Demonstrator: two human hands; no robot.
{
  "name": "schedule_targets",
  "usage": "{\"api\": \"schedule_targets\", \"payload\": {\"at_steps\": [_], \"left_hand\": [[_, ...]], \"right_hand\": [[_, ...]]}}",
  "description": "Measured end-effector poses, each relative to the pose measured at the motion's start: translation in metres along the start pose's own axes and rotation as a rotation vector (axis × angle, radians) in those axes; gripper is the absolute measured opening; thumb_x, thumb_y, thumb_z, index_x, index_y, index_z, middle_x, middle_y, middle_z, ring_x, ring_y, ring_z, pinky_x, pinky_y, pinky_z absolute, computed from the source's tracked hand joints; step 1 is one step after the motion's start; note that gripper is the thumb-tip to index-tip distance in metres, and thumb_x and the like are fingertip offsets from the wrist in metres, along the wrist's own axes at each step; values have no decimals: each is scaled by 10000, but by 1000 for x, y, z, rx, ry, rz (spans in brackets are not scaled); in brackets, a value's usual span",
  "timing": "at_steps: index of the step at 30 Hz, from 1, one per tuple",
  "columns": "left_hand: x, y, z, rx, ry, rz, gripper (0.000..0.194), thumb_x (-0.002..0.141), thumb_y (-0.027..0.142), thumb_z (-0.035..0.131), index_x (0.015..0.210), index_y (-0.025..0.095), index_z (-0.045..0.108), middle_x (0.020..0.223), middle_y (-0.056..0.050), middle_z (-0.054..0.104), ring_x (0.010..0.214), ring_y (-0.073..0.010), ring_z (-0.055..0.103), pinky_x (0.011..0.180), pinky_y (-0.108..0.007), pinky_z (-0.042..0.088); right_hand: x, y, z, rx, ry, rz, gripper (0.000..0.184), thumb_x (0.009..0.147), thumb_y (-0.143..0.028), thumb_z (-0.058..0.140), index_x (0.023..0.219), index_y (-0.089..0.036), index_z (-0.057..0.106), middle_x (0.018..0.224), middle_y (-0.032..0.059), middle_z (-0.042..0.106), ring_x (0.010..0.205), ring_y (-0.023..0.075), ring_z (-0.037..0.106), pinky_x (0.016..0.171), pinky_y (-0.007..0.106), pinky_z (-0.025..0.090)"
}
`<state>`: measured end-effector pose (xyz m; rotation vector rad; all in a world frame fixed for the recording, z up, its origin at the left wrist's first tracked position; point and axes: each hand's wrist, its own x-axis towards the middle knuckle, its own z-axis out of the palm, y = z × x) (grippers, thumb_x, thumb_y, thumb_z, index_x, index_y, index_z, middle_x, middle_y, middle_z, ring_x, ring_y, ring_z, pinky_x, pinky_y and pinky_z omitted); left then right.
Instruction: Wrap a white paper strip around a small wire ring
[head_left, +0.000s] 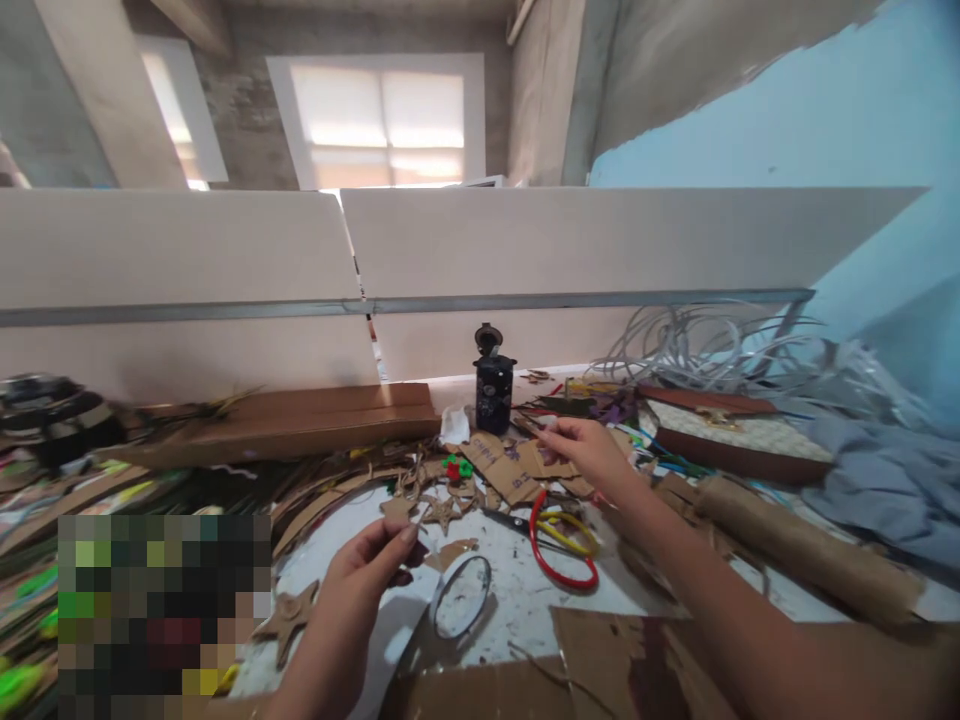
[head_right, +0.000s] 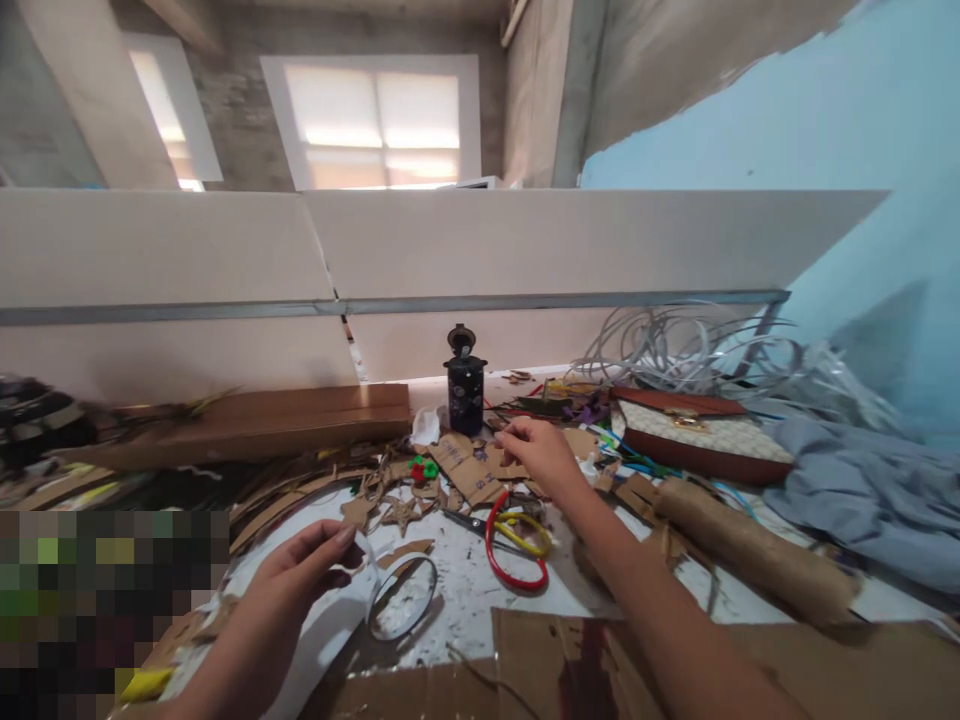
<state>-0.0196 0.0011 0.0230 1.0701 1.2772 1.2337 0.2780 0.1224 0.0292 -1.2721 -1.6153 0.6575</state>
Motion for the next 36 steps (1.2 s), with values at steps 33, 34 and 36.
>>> {"api": "schedule_targets", "payload": {"at_steps": [33,34,36], "left_hand": [[-10,59,7,330,-285,540,116,874,302,691,848,241,786,944,-44,619,945,-215,599,885,-332,427],[-11,59,7,324,-284,540,115,874,304,692,851,243,786,944,-43,621,944,-214,599,884,-330,427],[-12,59,8,313,-285,536,114,871,308,696,854,246,790,938,-40,630,936,-209,601,877,-321,428]], "right_hand": [[-79,-91,69,897,-780,196,227,751,-340,793,848,-137,776,798,49,724,704,144,549,706,283,370],[-80,-92,69,907,-770,207,221,735,-329,809,843,-140,772,781,41,718,719,150,558,723,289,376],[-80,-93,68,917,-735,226,221,694,-325,841,801,-151,757,748,24,704,731,156,570,748,299,386]]}}
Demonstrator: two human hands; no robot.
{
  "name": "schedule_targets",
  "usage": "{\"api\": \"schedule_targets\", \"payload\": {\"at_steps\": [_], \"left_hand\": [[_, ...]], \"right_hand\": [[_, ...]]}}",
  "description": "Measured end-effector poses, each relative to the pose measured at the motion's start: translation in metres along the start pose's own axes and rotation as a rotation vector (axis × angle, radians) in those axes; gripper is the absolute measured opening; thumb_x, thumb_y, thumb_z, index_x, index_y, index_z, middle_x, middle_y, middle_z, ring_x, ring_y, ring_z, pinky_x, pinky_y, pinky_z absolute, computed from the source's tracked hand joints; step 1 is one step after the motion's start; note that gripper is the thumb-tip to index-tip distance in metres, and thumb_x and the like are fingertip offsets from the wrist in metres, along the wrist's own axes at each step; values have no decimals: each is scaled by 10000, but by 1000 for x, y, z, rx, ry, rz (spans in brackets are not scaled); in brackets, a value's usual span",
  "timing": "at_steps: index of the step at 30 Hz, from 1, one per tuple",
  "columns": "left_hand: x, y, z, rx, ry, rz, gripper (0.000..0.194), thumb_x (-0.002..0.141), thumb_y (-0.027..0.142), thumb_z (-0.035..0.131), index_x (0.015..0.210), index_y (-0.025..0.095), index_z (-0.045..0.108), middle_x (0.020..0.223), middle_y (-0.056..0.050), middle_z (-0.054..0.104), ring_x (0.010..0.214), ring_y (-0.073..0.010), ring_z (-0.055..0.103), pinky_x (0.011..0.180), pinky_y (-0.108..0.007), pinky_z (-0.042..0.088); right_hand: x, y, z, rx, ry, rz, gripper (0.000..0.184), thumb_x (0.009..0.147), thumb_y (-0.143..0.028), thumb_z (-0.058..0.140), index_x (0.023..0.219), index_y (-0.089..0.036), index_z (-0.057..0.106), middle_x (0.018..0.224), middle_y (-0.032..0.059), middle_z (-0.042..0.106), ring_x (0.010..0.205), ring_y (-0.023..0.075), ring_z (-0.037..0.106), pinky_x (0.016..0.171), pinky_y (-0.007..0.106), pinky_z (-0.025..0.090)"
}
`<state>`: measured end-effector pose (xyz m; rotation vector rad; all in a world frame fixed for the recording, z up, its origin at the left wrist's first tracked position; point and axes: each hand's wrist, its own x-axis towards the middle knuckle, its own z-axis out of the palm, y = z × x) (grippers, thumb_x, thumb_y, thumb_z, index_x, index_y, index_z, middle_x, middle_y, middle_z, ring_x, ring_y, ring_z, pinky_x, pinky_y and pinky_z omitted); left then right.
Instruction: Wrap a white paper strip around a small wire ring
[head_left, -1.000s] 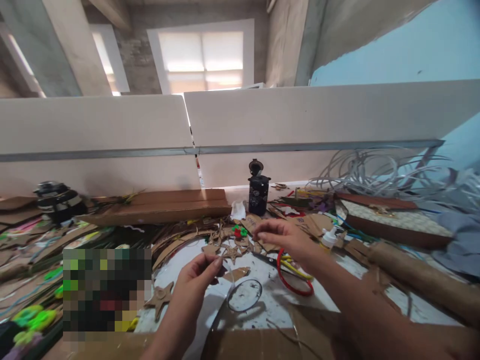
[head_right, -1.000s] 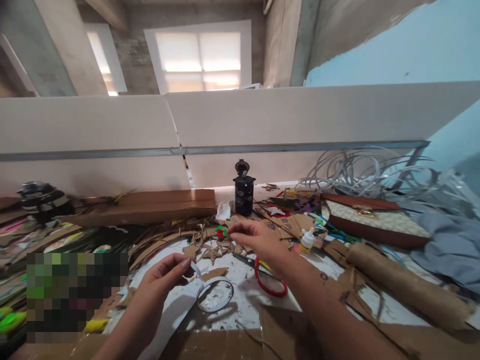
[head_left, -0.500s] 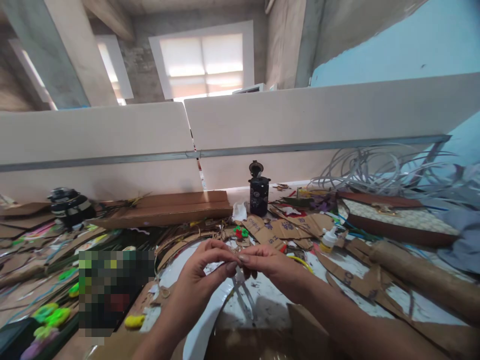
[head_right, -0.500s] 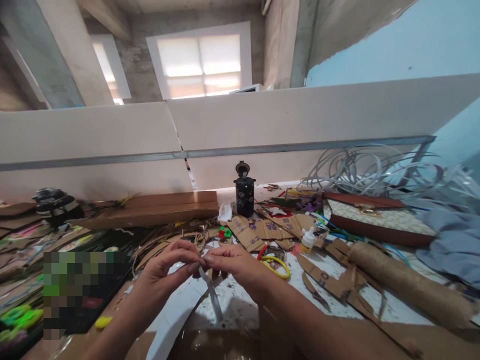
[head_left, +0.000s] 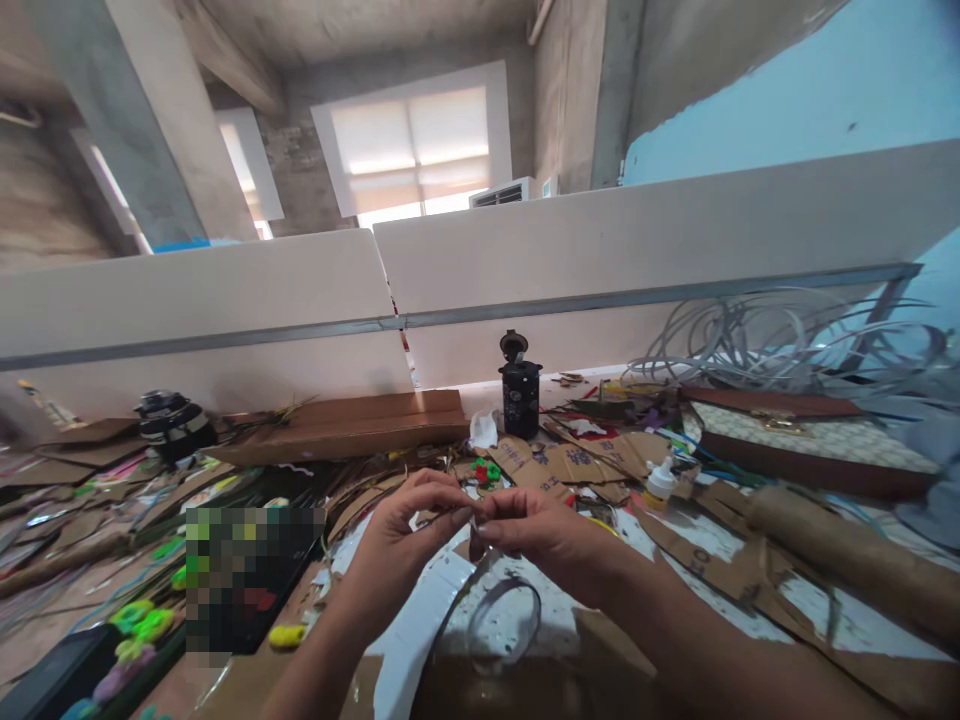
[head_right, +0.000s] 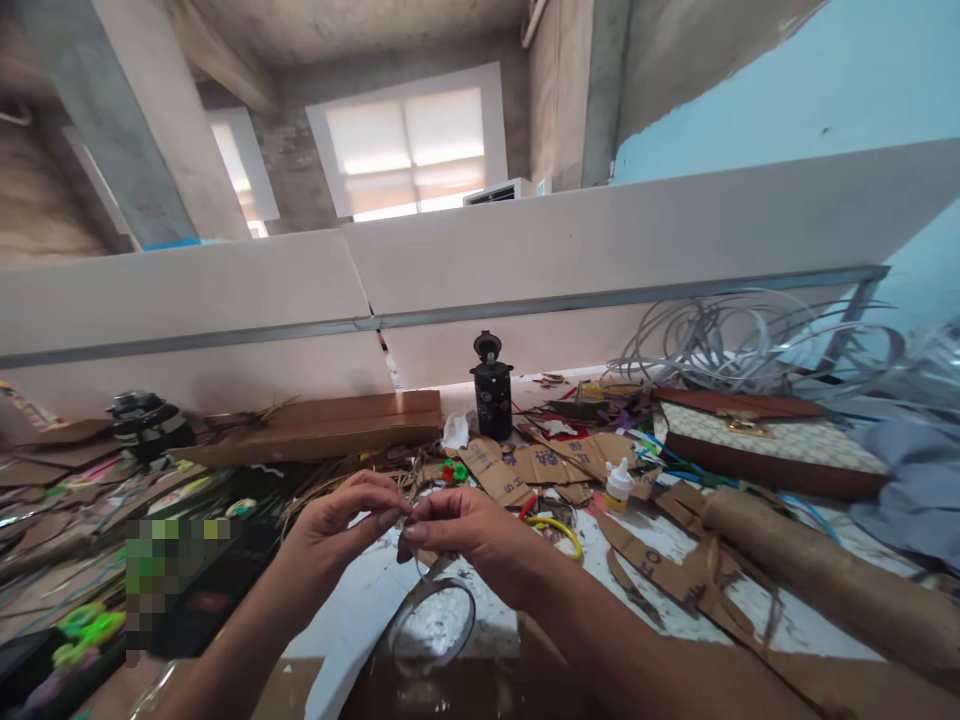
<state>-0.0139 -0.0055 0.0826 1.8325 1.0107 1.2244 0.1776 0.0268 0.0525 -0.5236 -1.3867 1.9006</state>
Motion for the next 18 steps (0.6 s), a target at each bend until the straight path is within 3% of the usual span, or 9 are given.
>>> {"api": "schedule_targets", "payload": {"at_steps": [3,7,8,10,11,13,18], "left_hand": [[-1,0,-1,-38,10,-51,137,866,332,693,859,239,793,930,-40,664,929,-205,607,860,-302,431],[1,-14,-6,-68,91,-246,277,892,436,603,941,213,759,924,-49,726,907,-214,628,819,-299,448],[1,-22,-8,-9,93,-289,331,904,468,558,968,203,744,926,-57,733,903,-222,631,808,-306,451],[-1,-39,-11,237,-13,-361,382,913,492,489,941,187,717,893,-68,730,863,-240,633,751,-317,451],[-3,-48,-12,401,-62,-368,349,903,480,491,900,200,700,882,-59,726,863,-245,637,752,-320,444],[-9,-63,-11,499,-77,-418,284,857,455,555,813,200,672,842,-77,724,835,-278,637,734,-350,418],[-24,-71,1,882,-154,-531,259,764,471,624,839,224,628,865,-98,720,833,-330,641,648,-353,357]], "right_hand": [[-2,-6,-1,-60,69,-7,247,653,-355,866,735,-170,724,727,8,688,720,158,576,766,314,397],[-4,-17,-13,-320,159,-3,208,705,-363,819,747,-187,716,722,0,653,686,151,533,692,304,380],[-4,-20,-17,-372,174,-2,201,713,-360,808,753,-188,713,702,-6,633,656,143,509,653,297,361],[-5,-25,-25,-433,193,-4,204,716,-362,794,746,-184,699,660,-16,592,609,130,462,601,289,323],[-5,-28,-28,-450,202,-9,211,719,-368,787,739,-181,691,650,-17,579,601,128,451,590,288,314],[-6,-33,-34,-479,219,-21,229,719,-383,782,728,-177,682,650,-13,573,610,130,453,593,289,318],[-8,-40,-38,-491,227,-22,262,703,-412,801,738,-176,694,682,-1,614,633,133,488,619,288,344]]}}
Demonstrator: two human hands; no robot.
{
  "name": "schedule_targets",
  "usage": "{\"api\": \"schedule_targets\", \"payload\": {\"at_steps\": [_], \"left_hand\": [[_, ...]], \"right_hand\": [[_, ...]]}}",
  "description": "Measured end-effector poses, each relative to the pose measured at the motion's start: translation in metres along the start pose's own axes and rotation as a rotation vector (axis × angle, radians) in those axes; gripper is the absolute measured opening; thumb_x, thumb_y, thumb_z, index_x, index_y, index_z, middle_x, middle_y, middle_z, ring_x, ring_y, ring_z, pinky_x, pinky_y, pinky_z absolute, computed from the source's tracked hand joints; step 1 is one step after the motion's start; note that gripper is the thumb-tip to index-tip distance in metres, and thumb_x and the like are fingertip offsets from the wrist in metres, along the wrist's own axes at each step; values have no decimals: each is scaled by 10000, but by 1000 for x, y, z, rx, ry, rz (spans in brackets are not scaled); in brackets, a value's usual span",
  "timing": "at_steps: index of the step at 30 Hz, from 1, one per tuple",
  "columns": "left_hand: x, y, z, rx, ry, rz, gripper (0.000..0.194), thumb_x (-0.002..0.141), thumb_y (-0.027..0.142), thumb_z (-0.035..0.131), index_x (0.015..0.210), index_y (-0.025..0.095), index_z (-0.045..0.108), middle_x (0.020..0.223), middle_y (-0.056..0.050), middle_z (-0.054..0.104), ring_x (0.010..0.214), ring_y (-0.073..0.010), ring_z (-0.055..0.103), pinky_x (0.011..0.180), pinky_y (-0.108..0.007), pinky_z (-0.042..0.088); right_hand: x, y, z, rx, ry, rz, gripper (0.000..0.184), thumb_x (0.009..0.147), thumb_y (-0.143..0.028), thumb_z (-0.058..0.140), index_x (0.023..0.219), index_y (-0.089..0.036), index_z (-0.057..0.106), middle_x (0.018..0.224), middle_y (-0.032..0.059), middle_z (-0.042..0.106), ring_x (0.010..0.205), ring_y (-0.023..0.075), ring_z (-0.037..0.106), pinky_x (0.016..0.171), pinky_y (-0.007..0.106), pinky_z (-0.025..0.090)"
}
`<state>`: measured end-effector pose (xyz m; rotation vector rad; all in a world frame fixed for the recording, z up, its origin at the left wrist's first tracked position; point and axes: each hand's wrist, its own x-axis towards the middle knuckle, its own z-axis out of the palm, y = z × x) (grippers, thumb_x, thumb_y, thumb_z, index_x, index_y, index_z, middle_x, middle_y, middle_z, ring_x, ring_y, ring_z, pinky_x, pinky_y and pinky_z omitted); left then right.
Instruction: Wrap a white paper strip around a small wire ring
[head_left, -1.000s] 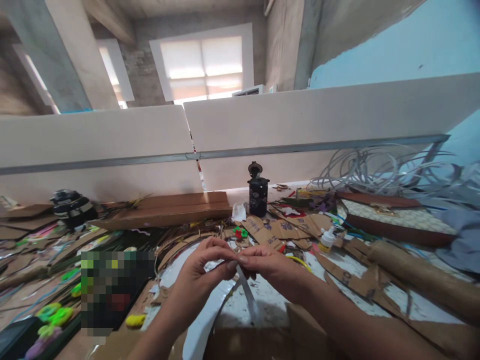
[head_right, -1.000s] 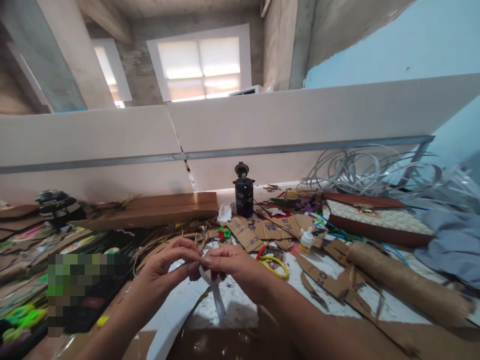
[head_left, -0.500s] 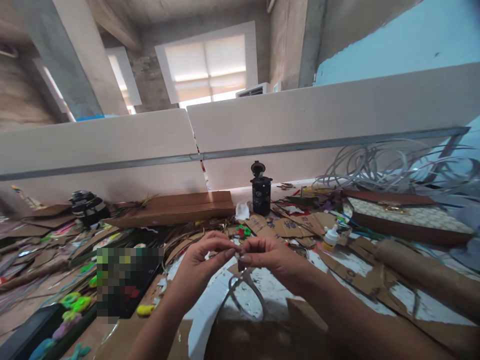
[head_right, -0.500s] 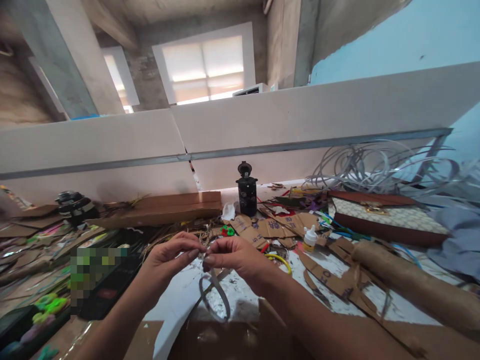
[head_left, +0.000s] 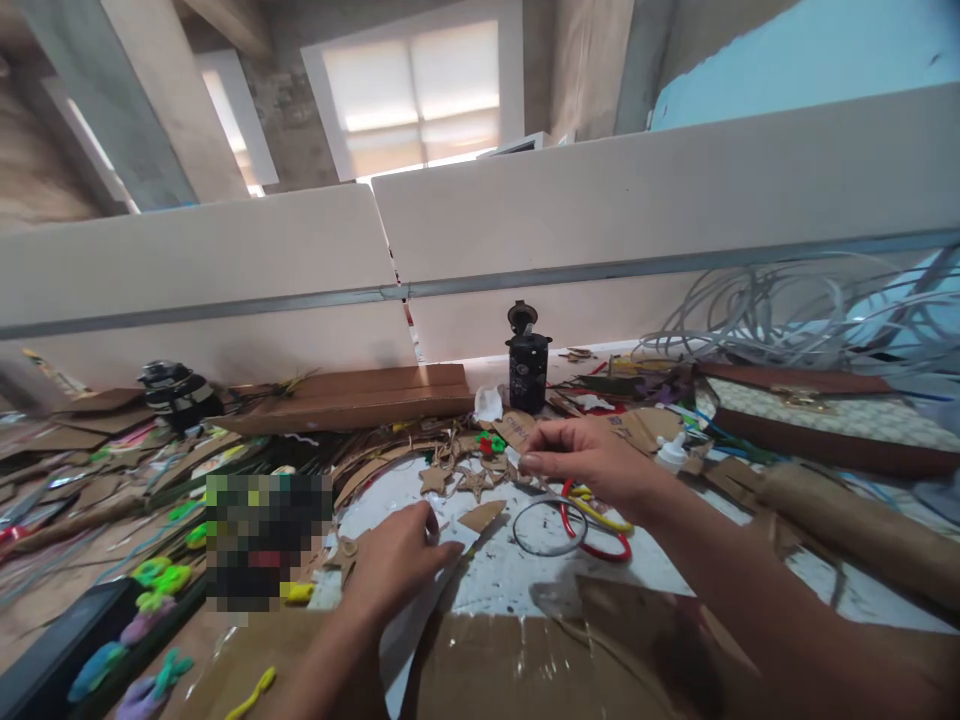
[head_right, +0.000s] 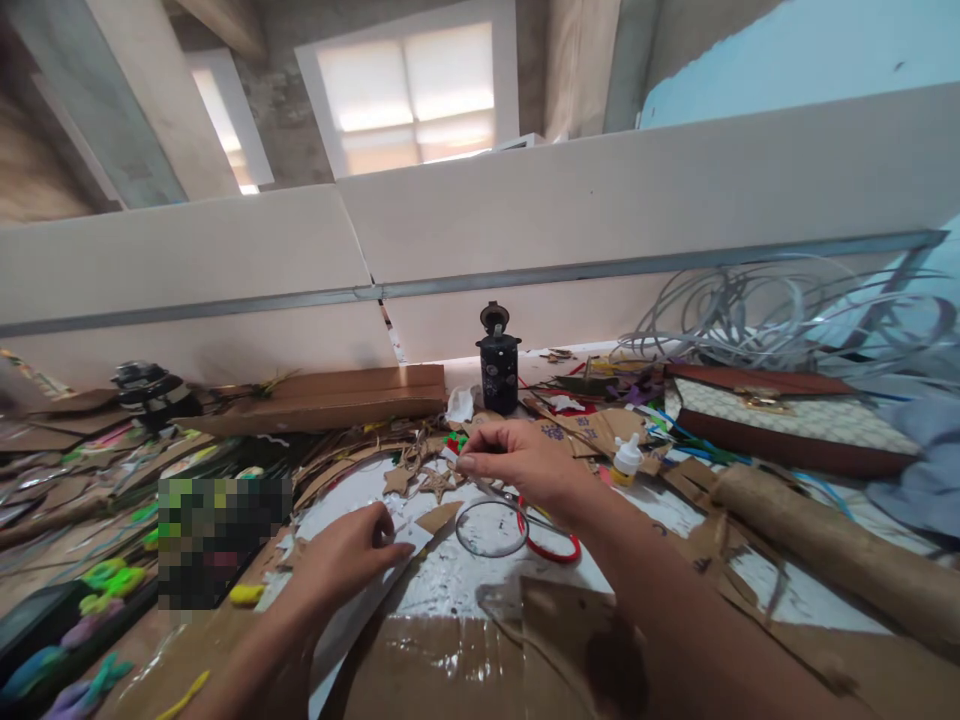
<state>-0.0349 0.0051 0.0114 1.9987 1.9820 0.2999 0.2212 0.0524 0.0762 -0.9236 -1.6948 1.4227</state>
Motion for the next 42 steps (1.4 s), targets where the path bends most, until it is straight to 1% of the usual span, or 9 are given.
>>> {"api": "schedule_targets", "payload": {"at_steps": [6,10,15,18,20,24,27,32,42], "left_hand": [[-3,9,5,30,25,20,200,687,367,663,804,213,611,894,-111,698,868,-318,636,658,-333,366],[-1,7,-2,-75,26,58,150,752,326,594,836,202,607,899,-89,707,862,-282,639,675,-317,398],[-3,8,-16,-579,7,106,250,804,398,587,939,198,654,914,-65,727,853,-268,646,726,-321,462],[-5,14,-19,-884,-49,113,345,773,406,644,1045,194,652,979,-66,734,881,-264,656,767,-327,490],[-7,18,-18,-983,-44,106,362,753,391,664,1061,200,653,1007,-62,735,919,-267,656,810,-339,495],[-10,25,-12,-979,9,111,302,746,353,644,1011,211,676,988,-44,740,946,-272,645,857,-353,489],[-13,29,-10,-941,25,128,278,788,360,616,1020,219,680,1015,-43,738,978,-271,634,870,-341,479],[-19,35,-8,-941,39,148,289,846,443,583,973,201,677,978,-61,719,942,-264,627,824,-321,476],[-19,41,-6,-999,44,242,243,858,381,584,989,200,680,942,-44,711,917,-241,619,820,-293,472]], "right_hand": [[-2,-3,0,38,-15,-5,259,697,-414,809,710,-185,687,703,7,634,670,143,524,664,296,377],[-3,-6,-3,29,-16,4,261,679,-411,814,687,-192,672,686,5,611,659,147,512,653,301,372],[-4,-7,-2,5,-38,26,248,704,-399,783,703,-179,667,662,2,590,631,139,486,614,289,347],[-4,-3,8,26,-77,56,225,719,-373,758,734,-168,668,668,-1,590,619,131,479,595,278,342],[-4,0,18,33,-111,41,196,725,-346,739,747,-165,668,674,-6,588,624,128,484,601,274,348],[-5,5,37,-41,-72,-15,137,773,-298,667,732,-173,628,652,-22,545,616,129,466,587,270,334],[-7,3,45,-269,37,-102,101,803,-219,637,711,-181,622,677,-9,566,651,145,490,589,270,331],[-9,2,49,-558,114,-279,146,831,-119,625,701,-186,622,741,4,635,726,163,541,652,276,362],[-11,6,53,-755,173,-363,144,835,-94,631,726,-187,615,760,20,646,789,198,552,709,308,371]]}}
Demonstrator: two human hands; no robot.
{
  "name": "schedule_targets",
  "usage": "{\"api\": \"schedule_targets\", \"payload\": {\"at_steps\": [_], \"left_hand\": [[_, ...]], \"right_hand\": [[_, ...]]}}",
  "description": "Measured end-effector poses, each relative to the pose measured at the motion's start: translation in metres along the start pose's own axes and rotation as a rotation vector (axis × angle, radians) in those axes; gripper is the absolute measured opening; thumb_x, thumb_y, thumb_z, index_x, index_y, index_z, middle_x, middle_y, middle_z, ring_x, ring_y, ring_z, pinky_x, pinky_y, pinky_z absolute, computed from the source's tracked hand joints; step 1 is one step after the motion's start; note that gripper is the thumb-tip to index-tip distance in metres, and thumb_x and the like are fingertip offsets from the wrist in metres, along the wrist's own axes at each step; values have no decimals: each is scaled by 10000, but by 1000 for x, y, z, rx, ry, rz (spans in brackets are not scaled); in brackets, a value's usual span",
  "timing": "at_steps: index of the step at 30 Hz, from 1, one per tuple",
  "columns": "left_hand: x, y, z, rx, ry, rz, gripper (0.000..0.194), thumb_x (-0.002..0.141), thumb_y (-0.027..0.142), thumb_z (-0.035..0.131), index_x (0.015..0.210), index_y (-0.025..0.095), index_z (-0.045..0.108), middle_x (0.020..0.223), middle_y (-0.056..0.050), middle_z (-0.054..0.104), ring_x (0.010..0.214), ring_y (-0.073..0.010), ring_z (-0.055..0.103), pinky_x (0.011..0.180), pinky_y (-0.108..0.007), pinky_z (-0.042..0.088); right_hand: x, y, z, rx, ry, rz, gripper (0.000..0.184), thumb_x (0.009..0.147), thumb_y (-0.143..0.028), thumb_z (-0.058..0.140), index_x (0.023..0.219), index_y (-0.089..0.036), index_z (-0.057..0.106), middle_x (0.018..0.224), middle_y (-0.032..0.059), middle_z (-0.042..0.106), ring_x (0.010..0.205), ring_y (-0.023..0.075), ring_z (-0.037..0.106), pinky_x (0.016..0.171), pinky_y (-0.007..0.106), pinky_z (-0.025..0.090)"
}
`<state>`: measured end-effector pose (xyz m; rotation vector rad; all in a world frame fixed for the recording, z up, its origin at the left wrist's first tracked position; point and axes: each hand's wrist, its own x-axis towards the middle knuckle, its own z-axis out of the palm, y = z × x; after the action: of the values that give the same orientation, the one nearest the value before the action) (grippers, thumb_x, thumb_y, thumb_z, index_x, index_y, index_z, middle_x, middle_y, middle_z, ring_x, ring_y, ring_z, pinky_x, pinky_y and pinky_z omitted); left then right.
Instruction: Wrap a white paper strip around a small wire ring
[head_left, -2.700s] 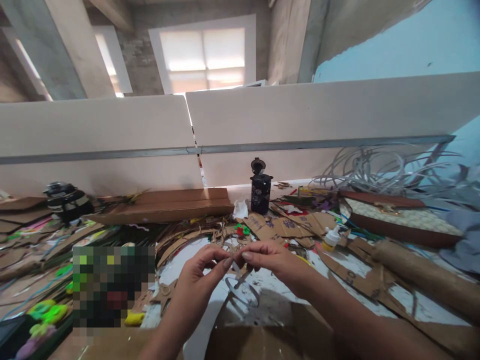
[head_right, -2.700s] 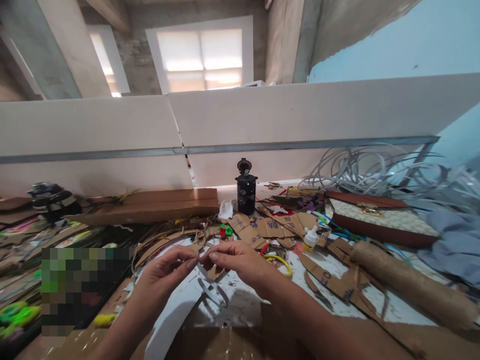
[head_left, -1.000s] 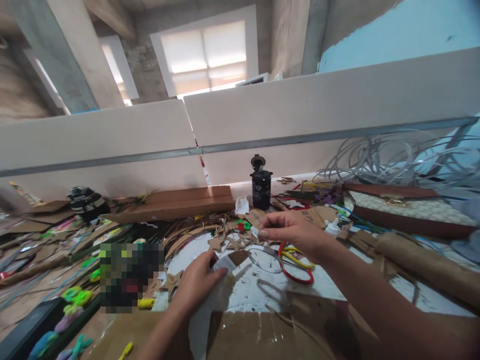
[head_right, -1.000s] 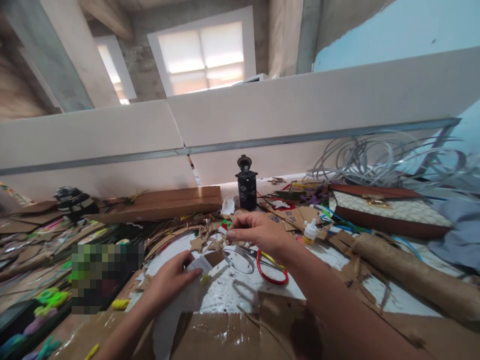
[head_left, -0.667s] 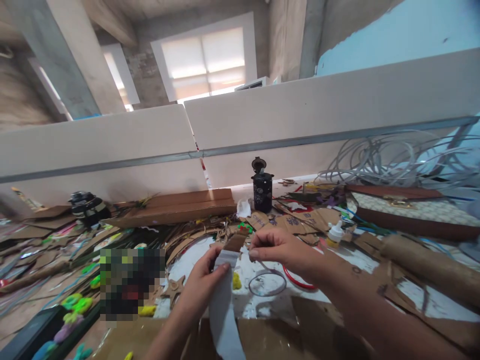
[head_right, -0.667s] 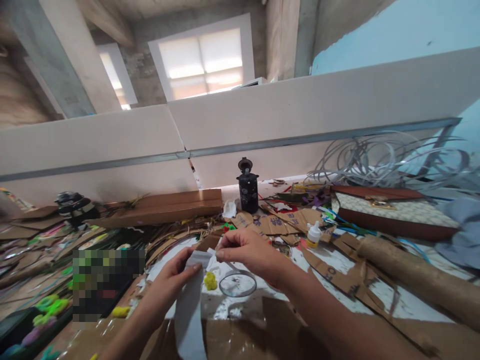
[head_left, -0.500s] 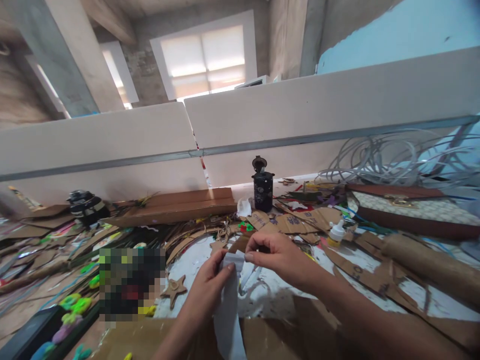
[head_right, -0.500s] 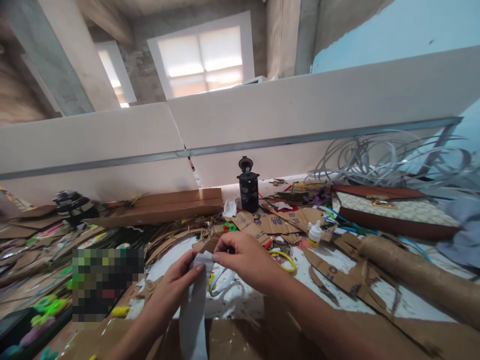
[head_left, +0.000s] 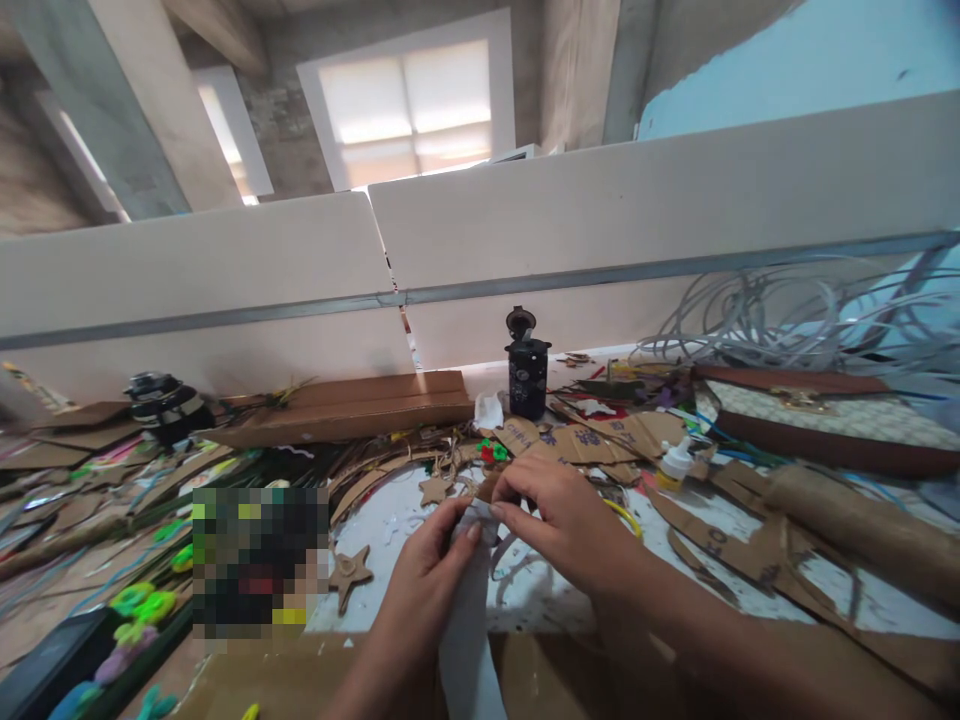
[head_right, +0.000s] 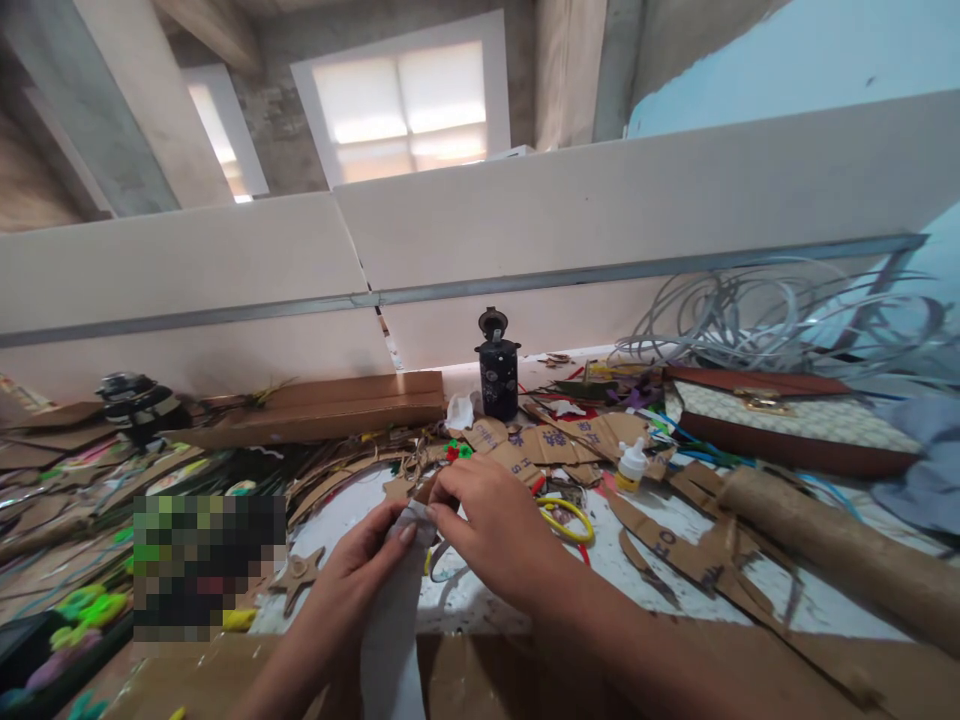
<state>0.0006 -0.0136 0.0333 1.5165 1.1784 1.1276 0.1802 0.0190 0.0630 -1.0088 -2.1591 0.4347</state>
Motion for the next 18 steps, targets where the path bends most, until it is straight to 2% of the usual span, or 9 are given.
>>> {"api": "schedule_targets", "payload": {"at_steps": [8,18], "left_hand": [[-3,0,0,1,15,-26,268,853,426,593,945,198,701,879,-39,697,849,-232,597,755,-288,460],[0,-3,-1,10,18,-11,221,834,382,600,915,200,694,849,-36,685,824,-227,584,735,-286,445]], "right_hand": [[0,-1,2,-24,-18,7,149,854,-119,626,724,-190,606,781,29,660,800,203,556,716,316,379],[-1,-4,5,-51,-10,23,151,842,-105,635,718,-186,605,752,18,643,780,196,551,694,307,364]]}}
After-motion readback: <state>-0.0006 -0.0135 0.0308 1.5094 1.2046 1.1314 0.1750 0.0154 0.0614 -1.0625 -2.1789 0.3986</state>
